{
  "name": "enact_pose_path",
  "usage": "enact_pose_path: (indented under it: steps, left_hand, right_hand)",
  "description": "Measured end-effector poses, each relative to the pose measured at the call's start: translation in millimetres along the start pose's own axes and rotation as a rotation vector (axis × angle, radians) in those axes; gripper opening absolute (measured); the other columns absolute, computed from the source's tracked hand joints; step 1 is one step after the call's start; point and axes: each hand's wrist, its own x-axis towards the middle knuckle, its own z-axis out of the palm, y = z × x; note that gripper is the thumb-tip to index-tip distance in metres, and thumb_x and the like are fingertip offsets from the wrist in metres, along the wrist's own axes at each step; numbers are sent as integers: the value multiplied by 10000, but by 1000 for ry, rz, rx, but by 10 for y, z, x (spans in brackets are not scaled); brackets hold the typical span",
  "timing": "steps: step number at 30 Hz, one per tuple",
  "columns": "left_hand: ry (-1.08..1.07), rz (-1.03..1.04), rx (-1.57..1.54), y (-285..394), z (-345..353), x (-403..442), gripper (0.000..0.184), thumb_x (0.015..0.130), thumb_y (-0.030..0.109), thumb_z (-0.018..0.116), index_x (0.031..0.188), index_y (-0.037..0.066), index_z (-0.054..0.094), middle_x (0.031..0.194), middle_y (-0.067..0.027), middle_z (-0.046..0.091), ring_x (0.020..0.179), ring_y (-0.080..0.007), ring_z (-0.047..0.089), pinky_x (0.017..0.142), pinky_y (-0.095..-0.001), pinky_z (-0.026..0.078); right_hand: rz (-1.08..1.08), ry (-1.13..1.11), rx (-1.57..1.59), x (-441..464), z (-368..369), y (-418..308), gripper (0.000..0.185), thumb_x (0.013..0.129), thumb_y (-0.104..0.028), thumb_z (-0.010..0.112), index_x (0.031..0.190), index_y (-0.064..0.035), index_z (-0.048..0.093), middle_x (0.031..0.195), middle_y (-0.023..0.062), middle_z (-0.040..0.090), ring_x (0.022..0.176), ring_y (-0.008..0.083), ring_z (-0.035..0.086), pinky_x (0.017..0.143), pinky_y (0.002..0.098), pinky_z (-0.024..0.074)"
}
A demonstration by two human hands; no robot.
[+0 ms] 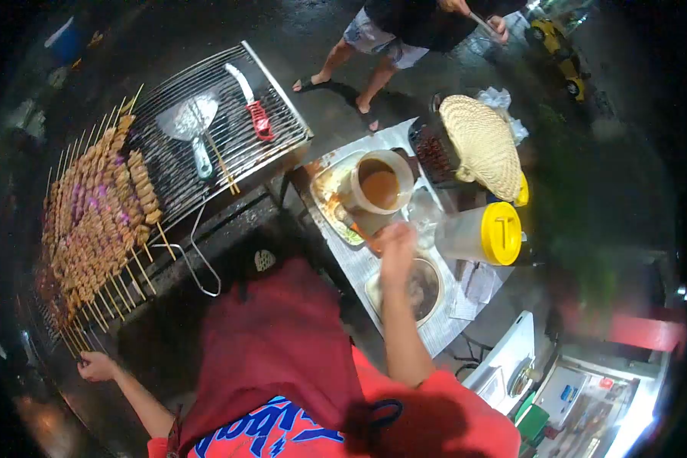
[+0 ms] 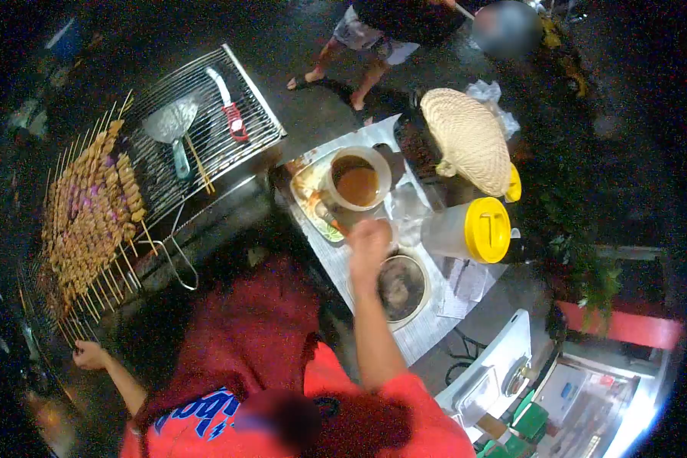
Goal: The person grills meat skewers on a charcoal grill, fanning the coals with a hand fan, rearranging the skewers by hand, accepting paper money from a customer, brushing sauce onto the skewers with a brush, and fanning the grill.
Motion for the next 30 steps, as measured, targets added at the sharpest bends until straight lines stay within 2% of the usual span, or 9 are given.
enact_pose_path:
  steps: [3,6,12,15,17,19,23,25,30]
  left_hand:
    - [37,-2,-22,14,64,3,475,796,321,626,1023,-95,594,955,-256,617,881,-373,598,772,-431,469]
    - [-21,-30,-101,-50,68,45,489,803,322,613,1054,-95,566,962,-244,593,893,-369,571,790,-426,455]
    - [-68,-10,-138,-141,121,80,505,807,338,614,1052,-99,550,993,-244,565,917,-354,556,821,-420,442]
    - [-94,-34,-217,-114,115,32,474,828,302,611,1069,-100,535,985,-225,566,921,-341,557,821,-417,443]
    - [-147,-86,-288,-205,173,47,448,839,280,604,1073,-94,527,985,-216,567,916,-336,559,816,-418,444]
    - [-87,16,-214,-184,157,-15,418,848,259,592,1081,-78,511,986,-211,569,896,-328,565,800,-422,446]
    - [-86,-3,-376,-95,56,-119,399,842,245,563,1124,-24,478,992,-179,568,896,-306,562,816,-391,431]
    - [-161,-165,-448,-134,70,-131,432,847,256,566,1165,-16,459,1063,-178,530,978,-291,522,852,-386,408]
    - [-138,-196,-435,95,-184,-232,403,886,236,538,1171,-26,425,1143,-175,427,1040,-287,450,888,-394,374]
  right_hand:
    - [986,-56,744,-627,239,691,237,887,-331,579,883,-115,484,723,27,490,653,138,512,563,274,447]
    - [1028,357,856,-283,304,1394,314,869,-400,589,843,-115,459,534,-10,372,463,155,420,432,279,349]
    - [946,547,966,52,416,1958,204,910,-265,540,828,-87,481,629,19,462,528,116,463,453,224,383]
    - [391,394,875,-177,464,1116,191,910,-225,542,841,-49,519,664,55,528,584,126,524,501,232,434]
    - [239,333,673,7,192,590,235,897,-220,572,808,-5,536,733,91,582,635,148,567,531,263,451]
    - [-216,466,-185,256,-31,-62,251,887,-207,592,774,11,542,768,106,590,629,163,562,571,288,455]
    - [-518,152,-432,951,-15,559,106,788,-75,616,842,14,602,803,116,618,626,198,558,628,329,452]
    - [-524,178,-397,1078,-61,722,77,752,-44,616,783,20,643,712,105,629,612,191,562,616,322,450]
    - [383,333,289,1343,-359,1044,248,912,-264,517,892,-30,598,670,33,556,494,123,421,406,243,329]
